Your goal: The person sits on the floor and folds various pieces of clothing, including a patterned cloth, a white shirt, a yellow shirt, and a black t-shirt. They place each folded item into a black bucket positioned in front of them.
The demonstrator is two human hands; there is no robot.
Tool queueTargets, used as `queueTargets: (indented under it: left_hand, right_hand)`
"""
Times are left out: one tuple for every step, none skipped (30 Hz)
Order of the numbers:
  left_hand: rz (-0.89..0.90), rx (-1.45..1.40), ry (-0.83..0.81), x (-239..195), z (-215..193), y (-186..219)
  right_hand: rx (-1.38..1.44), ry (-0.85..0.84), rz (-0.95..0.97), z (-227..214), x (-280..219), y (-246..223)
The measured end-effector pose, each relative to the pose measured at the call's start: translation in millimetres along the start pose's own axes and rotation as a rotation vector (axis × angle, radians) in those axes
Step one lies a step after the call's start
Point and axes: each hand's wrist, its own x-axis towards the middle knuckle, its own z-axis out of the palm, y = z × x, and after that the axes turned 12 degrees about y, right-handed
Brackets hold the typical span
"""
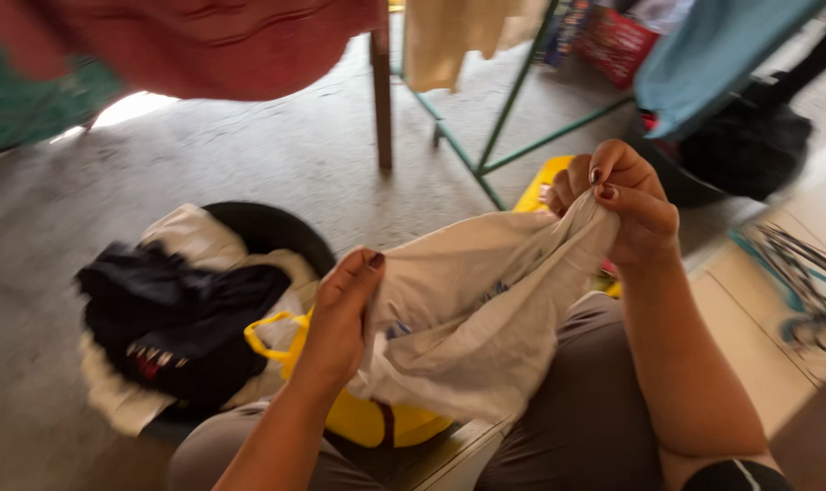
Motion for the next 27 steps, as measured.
queueTargets:
  left_hand:
    - [0.011, -0.057, 0.033, -3, -4, 8]
    - [0.023, -0.114, 0.065, -6, -8, 14]
    - [0.032, -0.17, 0.094, -9, -12, 19]
    - [0.041, -0.188, 0.076, -12, -16, 23]
    - [0.048, -0.205, 0.058, -16, -20, 27]
    - [0.055, -0.222, 0.04, -20, -25, 31]
    - [0.061, -0.225, 0.048, -22, -29, 33]
    - [0.068, -0.227, 0.057, -24, -32, 36]
    - [0.07, -0.231, 0.064, -27, -35, 37]
    - [0.062, -0.235, 0.068, -29, -39, 39]
    - [0.051, -0.238, 0.069, -31, -41, 40]
    - [0.04, -0.241, 0.07, -33, -43, 41]
    - [0.047, -0.271, 0.051, -34, -44, 42]
    - [0.054, -0.301, 0.031, -34, -44, 42]
    - [0.06, -0.331, 0.011, -35, -44, 43]
    - [0.04, -0.367, 0.016, -35, -43, 44]
    - [0.021, -0.404, 0.022, -35, -42, 44]
    - [0.001, -0.441, 0.027, -35, -41, 44]
    - [0.004, -0.47, -0.014, -35, -40, 43]
    - [0.008, -0.499, -0.055, -36, -38, 42]
    - [0.012, -0.529, -0.095, -36, -36, 40]
    - [0.002, -0.536, -0.072, -37, -34, 39]
    - [-0.006, -0.544, -0.049, -37, -33, 38]
    - [-0.014, -0.551, -0.026, -37, -33, 37]
    - [-0.029, -0.55, -0.041, -38, -32, 35]
    - [-0.044, -0.549, -0.055, -40, -32, 34]
    - [-0.058, -0.548, -0.073, -40, -32, 34]
  right_hand:
    - [-0.043, -0.01, 0.006, -3, 5, 7]
    - [-0.091, -0.005, 0.023, -7, 11, 15]
    - [-0.141, 0.003, 0.038, -10, 14, 22]
    - [-0.192, 0.011, 0.053, -13, 18, 28]
    - [-0.341, 0.002, 0.072, -14, 20, 32]
    - [-0.49, -0.009, 0.089, -14, 22, 34]
    - [-0.641, -0.022, 0.103, -13, 25, 38]
    - [-0.77, -0.089, 0.111, -9, 27, 43]
    - [-0.9, -0.155, 0.119, -4, 28, 47]
    - [-1.03, -0.222, 0.124, 3, 30, 52]
    - [-1.104, -0.265, 0.098, 11, 30, 59]
    - [-1.178, -0.308, 0.07, 19, 31, 66]
    - [-1.252, -0.35, 0.039, 28, 32, 73]
    - [-1.225, -0.385, 0.05, 37, 32, 80]
    - [-1.198, -0.417, 0.061, 46, 31, 86]
    - [-1.172, -0.45, 0.072, 55, 29, 93]
    - [-1.152, -0.51, 0.194, 64, 26, 100]
    - [-1.129, -0.57, 0.316, 72, 21, 109]
    - [-1.104, -0.629, 0.437, 79, 17, 117]
    - [-1.157, -0.687, 0.224, 85, 12, 126]
    - [-1.198, -0.742, 0.009, 89, 5, 135]
    - [-1.229, -0.794, -0.209, 91, -1, 144]
    - [-1.268, -0.746, -0.254, 90, -6, 153]
    - [-1.306, -0.697, -0.299, 88, -9, 164]
    - [-1.343, -0.644, -0.343, 84, -13, 174]
    - [-1.372, -0.62, -0.133, 79, -15, 185]
    - [-1.395, -0.592, 0.076, 72, -15, 195]
